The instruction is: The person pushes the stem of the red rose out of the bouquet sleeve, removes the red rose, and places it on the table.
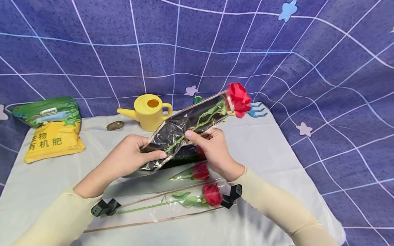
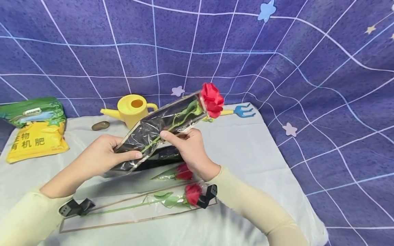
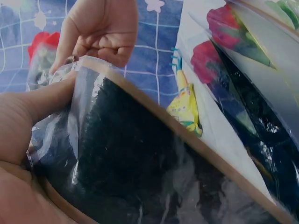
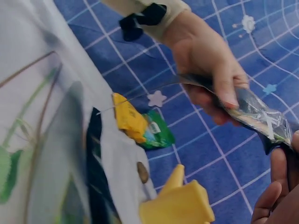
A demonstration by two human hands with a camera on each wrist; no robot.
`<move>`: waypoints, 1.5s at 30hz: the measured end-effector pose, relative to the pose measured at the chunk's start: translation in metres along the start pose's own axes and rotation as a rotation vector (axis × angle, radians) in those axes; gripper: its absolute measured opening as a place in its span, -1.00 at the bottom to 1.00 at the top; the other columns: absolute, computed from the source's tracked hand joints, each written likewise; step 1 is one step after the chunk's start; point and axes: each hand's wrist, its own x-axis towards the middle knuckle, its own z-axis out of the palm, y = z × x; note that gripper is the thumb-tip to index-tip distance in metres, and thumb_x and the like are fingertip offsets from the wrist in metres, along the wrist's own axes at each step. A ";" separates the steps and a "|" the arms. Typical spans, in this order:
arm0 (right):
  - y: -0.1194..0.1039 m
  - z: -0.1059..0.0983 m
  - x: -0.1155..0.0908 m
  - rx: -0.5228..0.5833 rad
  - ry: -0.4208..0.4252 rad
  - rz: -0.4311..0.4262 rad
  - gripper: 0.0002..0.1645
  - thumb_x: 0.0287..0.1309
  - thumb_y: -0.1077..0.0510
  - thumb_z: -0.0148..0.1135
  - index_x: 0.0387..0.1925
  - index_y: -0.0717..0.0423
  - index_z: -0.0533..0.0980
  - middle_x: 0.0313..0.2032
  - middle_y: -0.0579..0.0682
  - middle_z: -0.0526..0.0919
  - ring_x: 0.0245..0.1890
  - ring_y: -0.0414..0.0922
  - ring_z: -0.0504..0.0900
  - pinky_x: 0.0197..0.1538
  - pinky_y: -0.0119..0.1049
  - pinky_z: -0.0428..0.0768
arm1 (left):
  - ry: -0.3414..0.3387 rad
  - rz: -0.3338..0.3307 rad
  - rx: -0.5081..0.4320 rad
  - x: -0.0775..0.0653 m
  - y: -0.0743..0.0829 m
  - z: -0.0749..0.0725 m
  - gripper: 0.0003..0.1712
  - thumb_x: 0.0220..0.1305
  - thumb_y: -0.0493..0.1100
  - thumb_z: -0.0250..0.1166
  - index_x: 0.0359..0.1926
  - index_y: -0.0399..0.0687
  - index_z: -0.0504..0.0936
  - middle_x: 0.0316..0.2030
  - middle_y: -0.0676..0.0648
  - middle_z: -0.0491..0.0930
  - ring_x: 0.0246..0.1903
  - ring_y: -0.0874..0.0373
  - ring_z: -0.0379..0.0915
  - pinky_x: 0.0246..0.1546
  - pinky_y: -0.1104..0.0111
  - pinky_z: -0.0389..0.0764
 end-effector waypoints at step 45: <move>-0.011 -0.004 0.002 -0.045 0.091 -0.096 -0.85 -0.06 0.15 0.46 -0.59 0.11 0.66 -0.63 0.01 0.60 -0.55 -0.07 0.51 -0.43 -0.31 0.47 | 0.067 -0.015 0.010 0.005 -0.001 0.009 -0.47 -0.11 0.33 0.40 -0.70 0.00 0.53 -0.74 0.12 0.39 -0.57 0.15 0.29 -0.50 0.29 0.39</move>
